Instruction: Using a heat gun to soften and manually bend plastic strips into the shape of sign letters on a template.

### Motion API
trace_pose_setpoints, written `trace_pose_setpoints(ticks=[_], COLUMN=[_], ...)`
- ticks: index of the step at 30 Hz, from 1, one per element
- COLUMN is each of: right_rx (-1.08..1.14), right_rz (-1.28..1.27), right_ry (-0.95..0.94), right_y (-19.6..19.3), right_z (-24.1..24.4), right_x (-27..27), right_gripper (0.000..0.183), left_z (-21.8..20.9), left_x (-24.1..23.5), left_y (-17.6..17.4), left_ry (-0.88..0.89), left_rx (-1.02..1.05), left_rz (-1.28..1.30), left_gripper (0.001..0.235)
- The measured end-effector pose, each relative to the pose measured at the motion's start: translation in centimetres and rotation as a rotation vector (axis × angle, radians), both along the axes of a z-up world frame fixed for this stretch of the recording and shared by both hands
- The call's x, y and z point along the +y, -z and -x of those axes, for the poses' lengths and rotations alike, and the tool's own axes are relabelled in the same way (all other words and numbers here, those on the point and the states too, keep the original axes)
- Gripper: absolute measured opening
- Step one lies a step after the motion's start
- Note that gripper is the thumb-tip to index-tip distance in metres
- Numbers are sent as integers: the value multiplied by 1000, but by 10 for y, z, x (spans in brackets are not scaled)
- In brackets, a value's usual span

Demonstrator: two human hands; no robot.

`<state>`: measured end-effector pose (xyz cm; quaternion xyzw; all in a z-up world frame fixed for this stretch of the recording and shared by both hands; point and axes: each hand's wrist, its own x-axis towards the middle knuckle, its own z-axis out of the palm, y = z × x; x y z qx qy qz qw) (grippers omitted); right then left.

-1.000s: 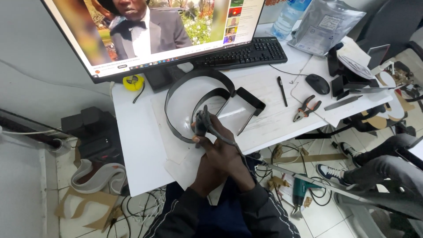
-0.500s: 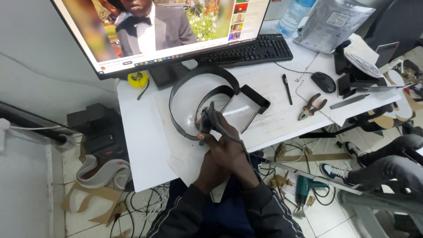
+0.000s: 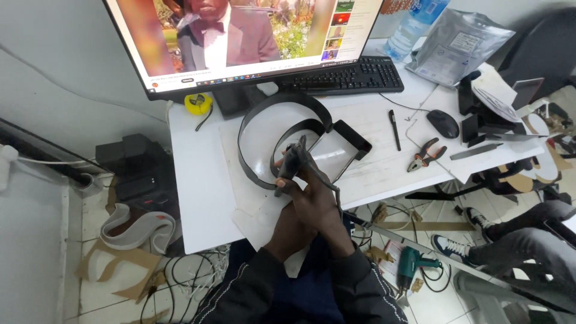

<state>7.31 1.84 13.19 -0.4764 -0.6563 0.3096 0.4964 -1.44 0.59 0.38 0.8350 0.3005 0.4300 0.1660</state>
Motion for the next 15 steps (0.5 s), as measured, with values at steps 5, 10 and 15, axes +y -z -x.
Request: trace_pose_setpoints(ticks=[5, 10, 15], right_rx=[-9, 2, 11], right_rz=[31, 66, 94], right_ry=[20, 38, 44], right_y=[4, 0, -3], right_z=[-4, -2, 0], right_x=[1, 1, 0], right_gripper=[50, 52, 54], left_z=[0, 0, 0], left_x=[0, 1, 3], left_y=[-2, -2, -2], left_ry=[-7, -11, -18], left_rx=[-4, -11, -13], left_rz=[27, 10, 14], left_gripper=[9, 9, 9])
